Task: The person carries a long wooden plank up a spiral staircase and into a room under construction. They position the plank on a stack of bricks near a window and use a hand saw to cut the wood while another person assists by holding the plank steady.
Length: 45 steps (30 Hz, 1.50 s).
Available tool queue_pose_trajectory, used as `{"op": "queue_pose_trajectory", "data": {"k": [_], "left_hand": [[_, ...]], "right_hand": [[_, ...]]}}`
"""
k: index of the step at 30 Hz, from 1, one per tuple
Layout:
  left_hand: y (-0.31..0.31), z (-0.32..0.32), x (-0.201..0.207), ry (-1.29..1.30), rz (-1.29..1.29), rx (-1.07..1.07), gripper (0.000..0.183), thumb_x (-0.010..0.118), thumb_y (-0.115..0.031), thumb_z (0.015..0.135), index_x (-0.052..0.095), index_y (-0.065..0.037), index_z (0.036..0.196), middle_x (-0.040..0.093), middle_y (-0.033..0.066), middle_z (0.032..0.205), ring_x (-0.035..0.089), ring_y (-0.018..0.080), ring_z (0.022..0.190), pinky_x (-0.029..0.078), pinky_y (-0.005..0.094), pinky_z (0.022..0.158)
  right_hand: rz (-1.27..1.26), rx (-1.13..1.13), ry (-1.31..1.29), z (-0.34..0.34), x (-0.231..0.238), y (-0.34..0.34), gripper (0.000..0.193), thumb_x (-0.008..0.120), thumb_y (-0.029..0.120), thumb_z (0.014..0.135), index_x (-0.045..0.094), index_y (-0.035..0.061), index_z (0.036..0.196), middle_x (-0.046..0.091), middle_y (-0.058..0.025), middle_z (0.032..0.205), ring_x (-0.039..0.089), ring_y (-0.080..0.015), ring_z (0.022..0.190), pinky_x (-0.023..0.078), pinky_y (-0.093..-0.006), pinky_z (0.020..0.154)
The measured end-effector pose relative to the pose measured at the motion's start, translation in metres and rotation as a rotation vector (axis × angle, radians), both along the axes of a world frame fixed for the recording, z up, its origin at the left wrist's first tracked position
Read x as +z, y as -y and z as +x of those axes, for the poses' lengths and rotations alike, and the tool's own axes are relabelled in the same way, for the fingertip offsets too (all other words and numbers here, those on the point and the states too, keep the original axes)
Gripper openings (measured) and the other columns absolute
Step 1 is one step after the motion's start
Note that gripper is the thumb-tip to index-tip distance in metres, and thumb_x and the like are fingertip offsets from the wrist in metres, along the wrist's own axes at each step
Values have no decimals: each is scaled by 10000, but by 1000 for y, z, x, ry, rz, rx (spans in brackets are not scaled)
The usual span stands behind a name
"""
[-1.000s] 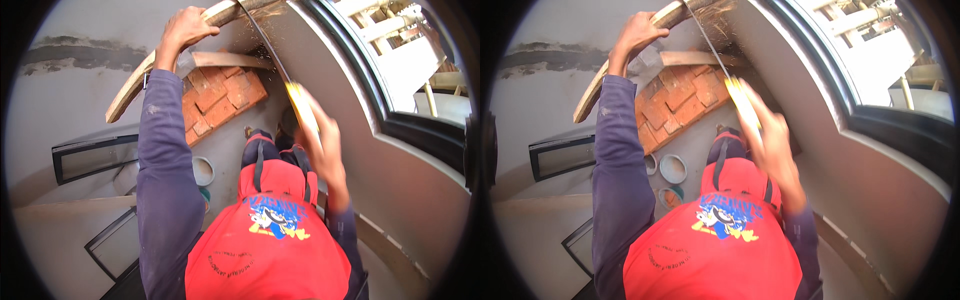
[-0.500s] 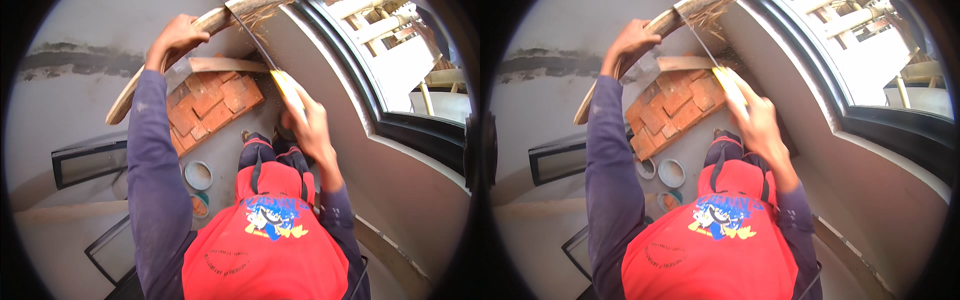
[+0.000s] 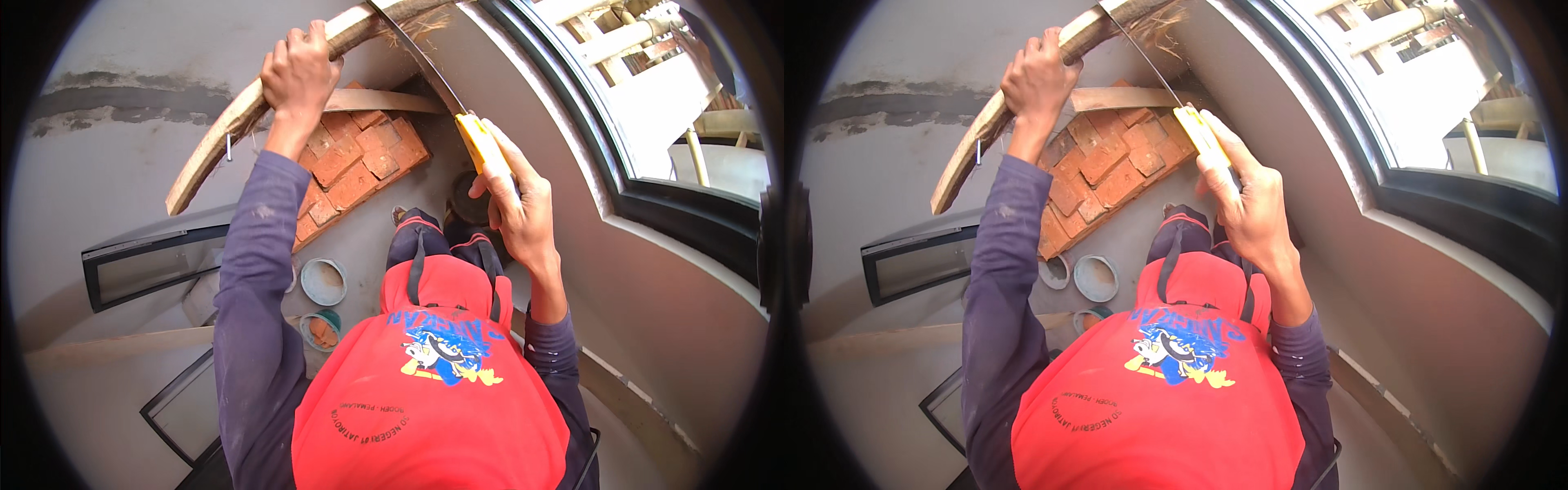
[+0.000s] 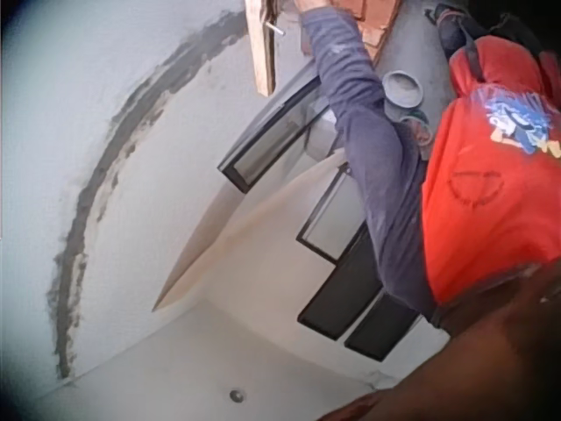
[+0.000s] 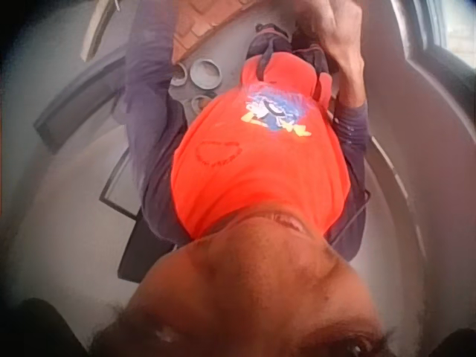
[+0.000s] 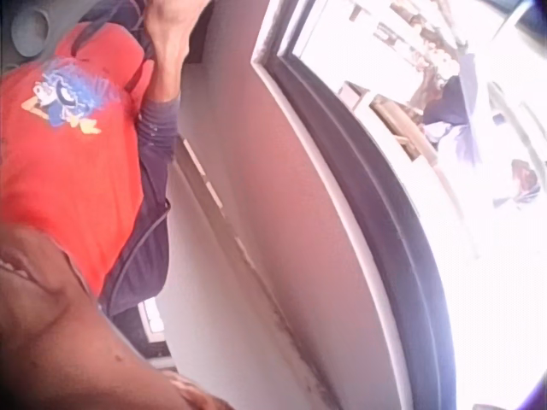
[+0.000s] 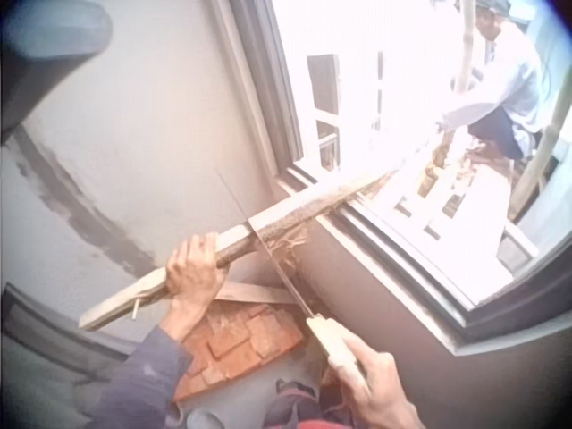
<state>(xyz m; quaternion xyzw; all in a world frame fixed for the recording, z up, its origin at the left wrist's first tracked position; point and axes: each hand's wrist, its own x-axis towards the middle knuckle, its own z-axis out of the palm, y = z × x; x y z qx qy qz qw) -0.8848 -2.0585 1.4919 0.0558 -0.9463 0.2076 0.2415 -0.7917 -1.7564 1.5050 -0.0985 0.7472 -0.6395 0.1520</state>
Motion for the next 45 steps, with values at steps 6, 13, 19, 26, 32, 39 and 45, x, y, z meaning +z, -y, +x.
{"op": "queue_pose_trajectory", "data": {"k": [6,13,19,26,32,39,45], "left_hand": [[15,-5,30,304,254,-56,495,775,-311,657,675,-82,1084,696,178,730,707,303,664,583,424,607],[11,-7,32,418,379,-62,597,788,-364,627,684,-85,1144,708,204,808,708,338,772,579,441,714],[21,-15,34,571,638,-31,553,764,-364,568,723,-74,1038,718,171,840,701,300,789,560,413,755],[26,-19,30,615,794,8,497,758,-348,528,735,-94,955,719,126,817,686,268,776,546,379,754],[27,-15,27,616,810,3,523,759,-366,530,731,-96,977,719,126,824,688,268,795,546,391,774],[26,-16,12,544,794,-35,575,779,-417,542,723,-86,1010,717,138,838,690,312,820,539,416,784],[47,-21,3,612,805,-99,610,791,-423,569,703,-63,1054,717,170,912,688,340,858,533,421,796]], "right_hand": [[34,-3,70,42,19,-29,465,453,158,963,457,57,1418,593,-32,610,398,-26,414,338,-199,417],[65,1,109,50,41,-32,460,487,123,948,466,11,1394,622,-59,729,528,-77,543,425,-231,534],[67,32,141,40,36,-27,454,497,111,955,457,-11,1390,621,-65,749,577,-112,580,472,-254,598],[111,34,59,38,39,-23,445,488,102,951,472,8,1385,613,-62,726,569,-106,574,470,-258,589],[171,32,65,39,48,-40,435,500,94,943,494,8,1369,626,-75,716,555,-99,540,459,-257,554],[252,26,-70,37,36,-31,452,501,113,936,490,21,1379,595,-85,648,541,-97,529,449,-254,557],[247,41,-4,44,31,-33,463,552,68,917,489,25,1374,695,-199,898,616,-153,593,486,-266,607]]}}
